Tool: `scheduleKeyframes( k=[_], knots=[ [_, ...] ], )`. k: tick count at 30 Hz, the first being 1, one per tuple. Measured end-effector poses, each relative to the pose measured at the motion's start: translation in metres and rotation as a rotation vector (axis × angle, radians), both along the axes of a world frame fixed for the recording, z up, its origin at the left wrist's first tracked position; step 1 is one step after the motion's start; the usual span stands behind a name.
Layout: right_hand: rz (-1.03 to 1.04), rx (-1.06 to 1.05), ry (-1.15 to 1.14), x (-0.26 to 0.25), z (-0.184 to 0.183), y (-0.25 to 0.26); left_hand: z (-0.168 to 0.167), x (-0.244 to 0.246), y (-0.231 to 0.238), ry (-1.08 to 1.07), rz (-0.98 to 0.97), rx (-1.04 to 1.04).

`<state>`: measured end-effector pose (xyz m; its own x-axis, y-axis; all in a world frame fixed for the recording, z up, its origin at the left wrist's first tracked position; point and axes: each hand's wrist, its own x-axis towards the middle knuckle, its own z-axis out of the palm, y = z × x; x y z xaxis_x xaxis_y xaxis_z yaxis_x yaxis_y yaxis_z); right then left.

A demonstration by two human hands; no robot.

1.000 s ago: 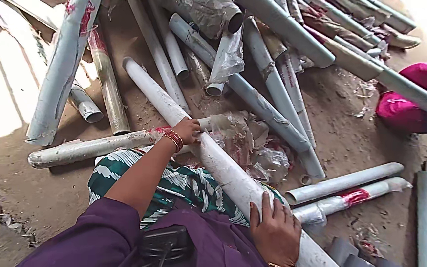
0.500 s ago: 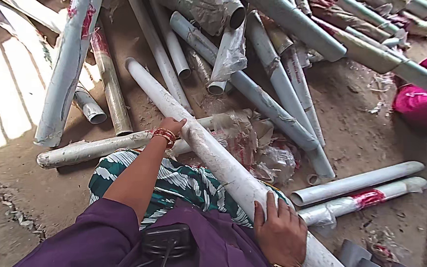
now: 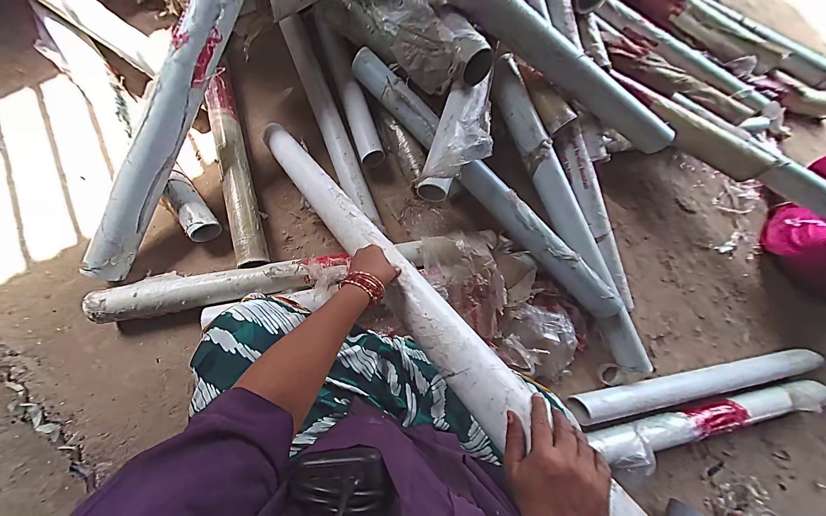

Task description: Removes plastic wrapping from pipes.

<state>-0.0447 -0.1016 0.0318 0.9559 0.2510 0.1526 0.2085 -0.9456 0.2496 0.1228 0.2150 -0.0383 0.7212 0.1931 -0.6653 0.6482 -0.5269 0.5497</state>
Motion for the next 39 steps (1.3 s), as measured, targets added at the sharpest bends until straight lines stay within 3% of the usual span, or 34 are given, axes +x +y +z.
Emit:
scheduleKeyframes(
  k=[3,8,12,15,19,28,34,39],
  knots=[
    [-0.005,-0.007,0.006,0.001,0.001,0.0,-0.002,0.003,0.003,0.0,0.1,-0.035],
    [0.002,-0.027,-0.005,0.001,0.0,0.0,-0.005,0.011,0.003,0.011,0.11,-0.072],
    [0.008,-0.047,-0.009,-0.001,0.002,0.001,-0.025,0.008,0.009,-0.022,0.378,-0.291],
    [-0.003,-0.042,-0.003,0.0,0.001,-0.001,-0.011,0.002,0.025,-0.087,0.533,-0.349],
    [-0.006,-0.032,-0.037,0.003,-0.001,-0.001,-0.014,-0.002,0.038,-0.146,0.265,-0.198],
    [-0.065,-0.078,-0.1,0.0,-0.005,0.003,0.007,0.003,-0.018,-0.157,-0.144,0.175],
    [-0.077,-0.101,-0.075,-0.001,-0.003,0.01,0.015,0.002,-0.018,-0.084,-0.199,0.25],
    [-0.062,-0.095,-0.058,-0.003,-0.001,0.007,0.007,-0.002,-0.015,-0.127,-0.138,0.145]
  ],
)
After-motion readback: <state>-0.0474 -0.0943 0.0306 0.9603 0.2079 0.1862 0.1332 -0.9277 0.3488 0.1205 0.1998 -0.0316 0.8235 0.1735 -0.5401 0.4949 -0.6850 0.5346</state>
